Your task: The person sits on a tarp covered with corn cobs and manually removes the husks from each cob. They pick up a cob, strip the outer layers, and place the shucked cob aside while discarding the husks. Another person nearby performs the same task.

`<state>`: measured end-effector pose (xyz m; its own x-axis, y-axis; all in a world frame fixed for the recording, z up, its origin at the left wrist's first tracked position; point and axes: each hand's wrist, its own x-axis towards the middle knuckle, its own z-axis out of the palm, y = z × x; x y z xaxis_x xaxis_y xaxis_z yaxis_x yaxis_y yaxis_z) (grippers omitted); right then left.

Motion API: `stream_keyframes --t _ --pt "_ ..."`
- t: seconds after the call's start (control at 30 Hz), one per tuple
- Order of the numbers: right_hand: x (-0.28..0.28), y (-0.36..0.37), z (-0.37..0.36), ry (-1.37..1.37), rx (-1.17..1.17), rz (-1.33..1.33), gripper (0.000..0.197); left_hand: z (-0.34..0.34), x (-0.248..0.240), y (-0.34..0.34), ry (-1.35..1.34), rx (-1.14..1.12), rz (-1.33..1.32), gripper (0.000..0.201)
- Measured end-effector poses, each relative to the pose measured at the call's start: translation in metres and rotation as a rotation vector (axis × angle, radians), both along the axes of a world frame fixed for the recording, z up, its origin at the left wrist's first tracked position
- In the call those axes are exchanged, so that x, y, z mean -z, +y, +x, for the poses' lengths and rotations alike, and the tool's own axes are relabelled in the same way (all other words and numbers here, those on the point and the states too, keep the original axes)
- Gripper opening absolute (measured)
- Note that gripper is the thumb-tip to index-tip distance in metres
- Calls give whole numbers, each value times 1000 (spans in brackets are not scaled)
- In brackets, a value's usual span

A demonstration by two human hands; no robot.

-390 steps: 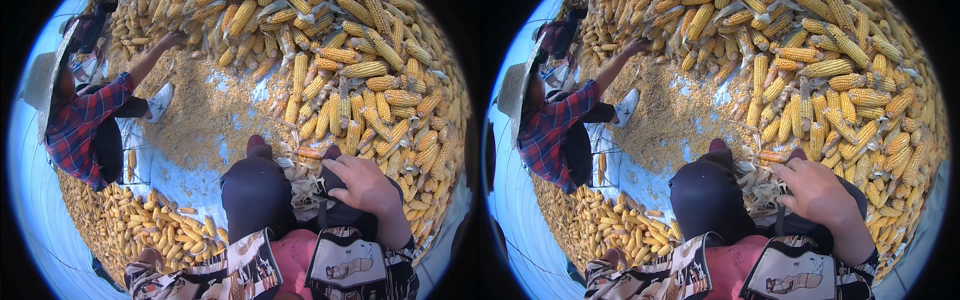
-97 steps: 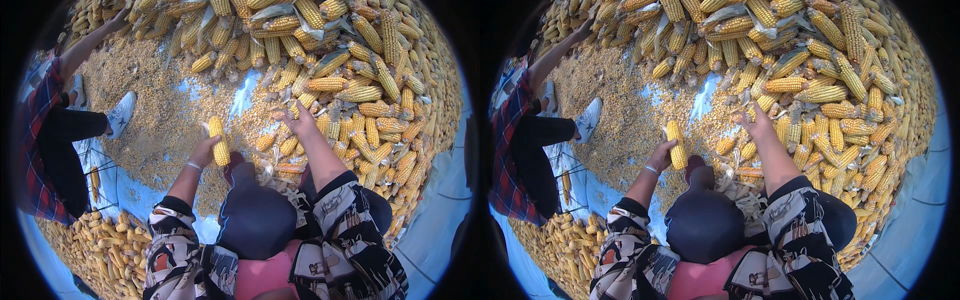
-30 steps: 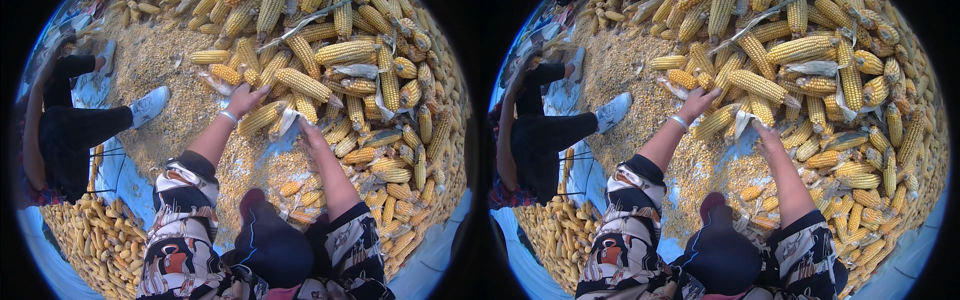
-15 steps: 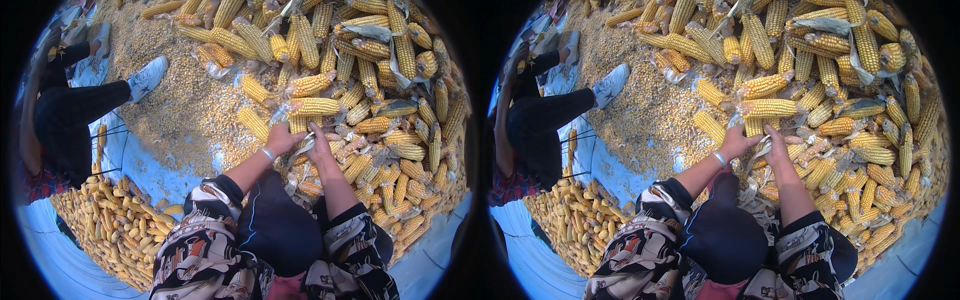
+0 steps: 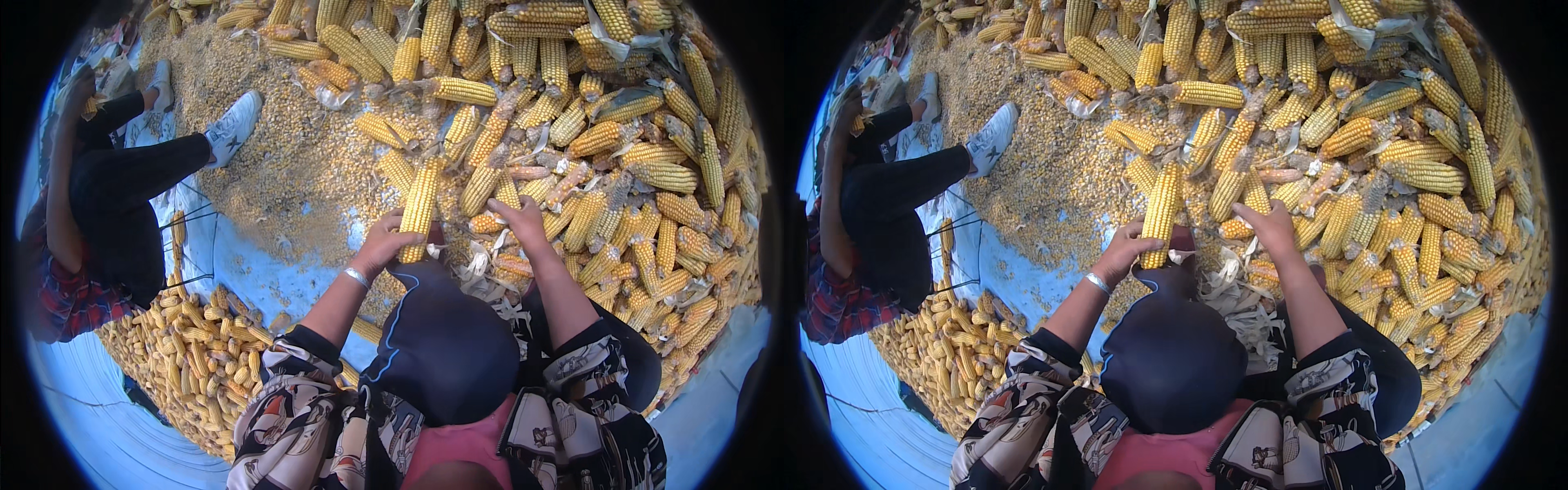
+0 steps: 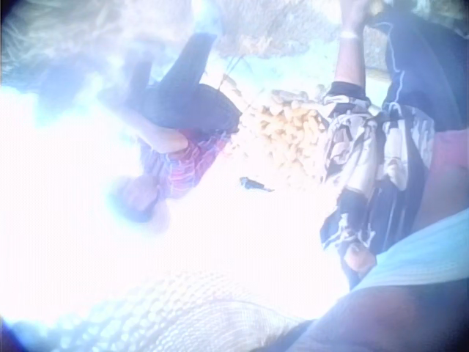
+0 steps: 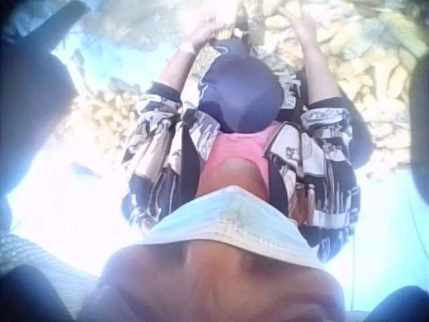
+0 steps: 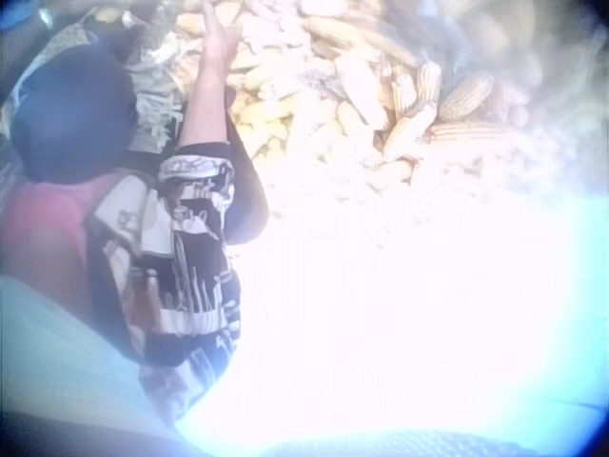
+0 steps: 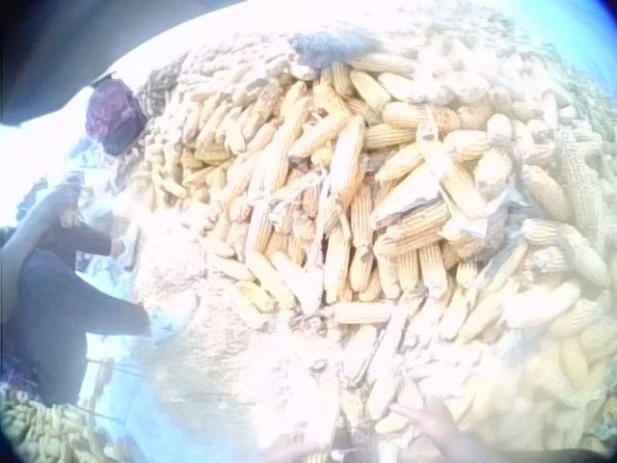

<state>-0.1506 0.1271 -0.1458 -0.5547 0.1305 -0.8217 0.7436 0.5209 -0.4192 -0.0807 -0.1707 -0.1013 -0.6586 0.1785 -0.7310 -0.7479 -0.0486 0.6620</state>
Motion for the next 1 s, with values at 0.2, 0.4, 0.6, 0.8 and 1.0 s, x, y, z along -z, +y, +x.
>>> stream_keyframes --t 0.2,0.4,0.6,0.8,1.0 --pt "-20 -73 -27 60 -318 464 121 -52 40 46 -199 -312 -237 34" --pt "-13 -74 -46 -16 -177 406 115 -62 56 59 -34 -324 -280 33" --pt "15 -31 -35 111 2 -76 120 -7 18 -3 -130 -599 256 43" --pt "21 21 -27 -28 415 -782 44 46 -54 -40 -65 -581 157 45" --pt "-78 18 -31 -185 157 -1093 55 59 -158 -43 19 131 -1077 59"
